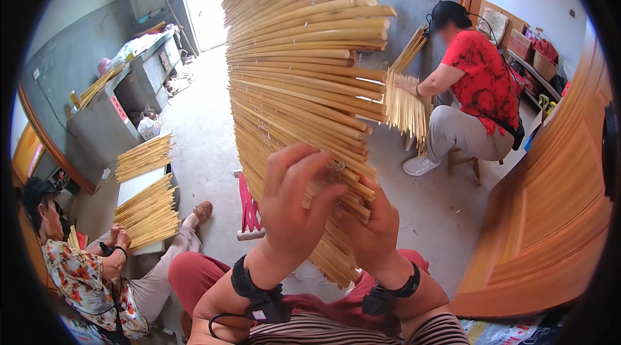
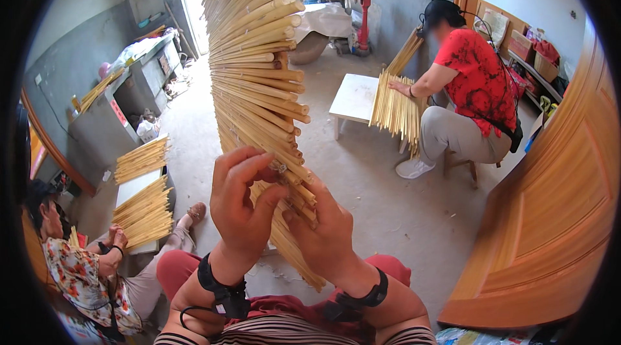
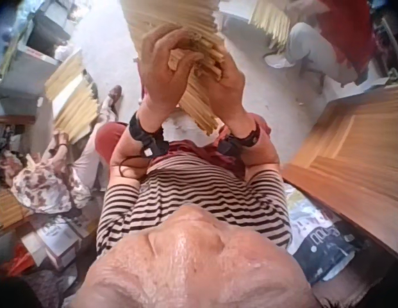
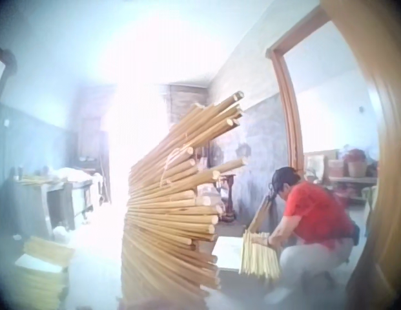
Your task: The recorder is weaving together bamboo slats with string to create a mat.
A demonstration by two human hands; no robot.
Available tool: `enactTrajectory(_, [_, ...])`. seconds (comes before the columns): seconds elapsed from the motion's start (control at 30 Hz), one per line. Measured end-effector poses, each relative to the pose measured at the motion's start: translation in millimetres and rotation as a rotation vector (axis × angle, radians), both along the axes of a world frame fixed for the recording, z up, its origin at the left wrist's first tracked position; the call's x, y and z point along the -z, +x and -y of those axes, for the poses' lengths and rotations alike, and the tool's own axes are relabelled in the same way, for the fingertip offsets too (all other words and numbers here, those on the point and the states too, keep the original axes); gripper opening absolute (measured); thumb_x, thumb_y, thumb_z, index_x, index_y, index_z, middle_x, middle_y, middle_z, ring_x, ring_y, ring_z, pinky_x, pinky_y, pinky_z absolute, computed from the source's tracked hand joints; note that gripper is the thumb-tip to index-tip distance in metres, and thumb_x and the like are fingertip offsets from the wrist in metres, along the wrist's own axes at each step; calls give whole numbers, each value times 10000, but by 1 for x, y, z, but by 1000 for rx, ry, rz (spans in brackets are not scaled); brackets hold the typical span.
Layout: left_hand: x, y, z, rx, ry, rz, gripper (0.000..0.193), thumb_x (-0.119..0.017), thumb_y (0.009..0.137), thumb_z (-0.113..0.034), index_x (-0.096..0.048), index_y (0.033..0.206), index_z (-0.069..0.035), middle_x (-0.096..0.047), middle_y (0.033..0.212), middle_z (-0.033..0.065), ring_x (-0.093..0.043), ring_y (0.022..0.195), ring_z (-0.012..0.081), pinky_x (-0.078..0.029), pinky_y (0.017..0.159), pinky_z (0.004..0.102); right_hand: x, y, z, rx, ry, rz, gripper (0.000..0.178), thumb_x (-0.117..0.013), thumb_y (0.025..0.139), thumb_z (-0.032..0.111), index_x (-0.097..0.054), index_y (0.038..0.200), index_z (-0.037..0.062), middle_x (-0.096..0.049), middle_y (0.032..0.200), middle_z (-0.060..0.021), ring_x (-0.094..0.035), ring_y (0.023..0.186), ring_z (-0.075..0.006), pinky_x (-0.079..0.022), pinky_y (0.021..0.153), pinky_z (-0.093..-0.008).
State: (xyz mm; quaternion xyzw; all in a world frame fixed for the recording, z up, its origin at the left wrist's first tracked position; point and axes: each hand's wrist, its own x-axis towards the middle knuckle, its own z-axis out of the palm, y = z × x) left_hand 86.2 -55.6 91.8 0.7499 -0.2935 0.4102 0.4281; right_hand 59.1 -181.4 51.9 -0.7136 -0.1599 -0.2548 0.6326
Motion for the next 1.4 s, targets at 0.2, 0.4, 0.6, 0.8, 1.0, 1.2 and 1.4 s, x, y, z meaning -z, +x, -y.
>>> enactTrajectory(0.2, [-1, 3, 11, 150, -242, -182, 242, -686, 707, 75, -597, 918, -4, -530, 998, 98, -590, 829, 163, -480, 693, 235, 1, -4, 7, -21, -36, -3, 586, -625, 773, 16, -405, 1316, 14, -595, 1142, -189, -609, 1052, -286, -483, 861, -333])
enactTrajectory(0.4, [1, 1, 13, 240, -264, -294, 157, -640, 748, 64, -575, 871, -9, -502, 1051, 64, -536, 876, 149, -440, 750, 243, -3, -9, 10, -22, -37, -23, 594, -619, 772, 9, -399, 1324, 20, -587, 1154, -196, -598, 1065, -303, -482, 864, -338])
enactTrajectory(0.6, [-2, -3, 6, 475, -376, -421, 106, -545, 807, 54, -520, 874, -24, -536, 1000, 81, -503, 916, 163, -398, 836, 269, -1, -11, 9, -25, -65, -13, 598, -618, 781, 20, -385, 1332, 6, -577, 1165, -210, -592, 1073, -314, -480, 867, -343])
enactTrajectory(0.8, [-3, -11, 11, 359, -219, -249, 81, -510, 853, 52, -502, 882, -24, -550, 972, 87, -540, 782, 153, -446, 707, 245, -1, -13, 11, -51, -89, -30, 601, -612, 790, 31, -370, 1339, -7, -575, 1152, -224, -594, 1061, -330, -480, 862, -353])
enactTrajectory(1.0, [-8, -6, 8, 693, -568, -525, 265, -497, 858, 56, -424, 1104, -14, -537, 884, 91, -528, 717, 163, -451, 662, 259, -1, -12, 10, -62, -88, -7, 594, -598, 798, 32, -363, 1342, -8, -575, 1147, -227, -593, 1060, -337, -477, 864, -358])
enactTrajectory(1.2, [2, 10, -3, 1248, -758, -662, 466, -550, 827, -19, -375, 1258, -41, -511, 803, 73, -494, 741, 162, -419, 770, 332, -3, -10, 14, -16, -72, -60, 586, -587, 796, 21, -365, 1337, -8, -576, 1159, -214, -591, 1072, -321, -473, 883, -353])
enactTrajectory(1.4, [2, 5, 1, 1085, -797, -670, 415, -584, 821, -23, -441, 1210, -34, -521, 787, 41, -487, 745, 140, -416, 756, 309, 2, -6, 14, -33, -7, -49, 586, -597, 781, 11, -383, 1326, -2, -584, 1158, -198, -603, 1057, -297, -478, 879, -345])
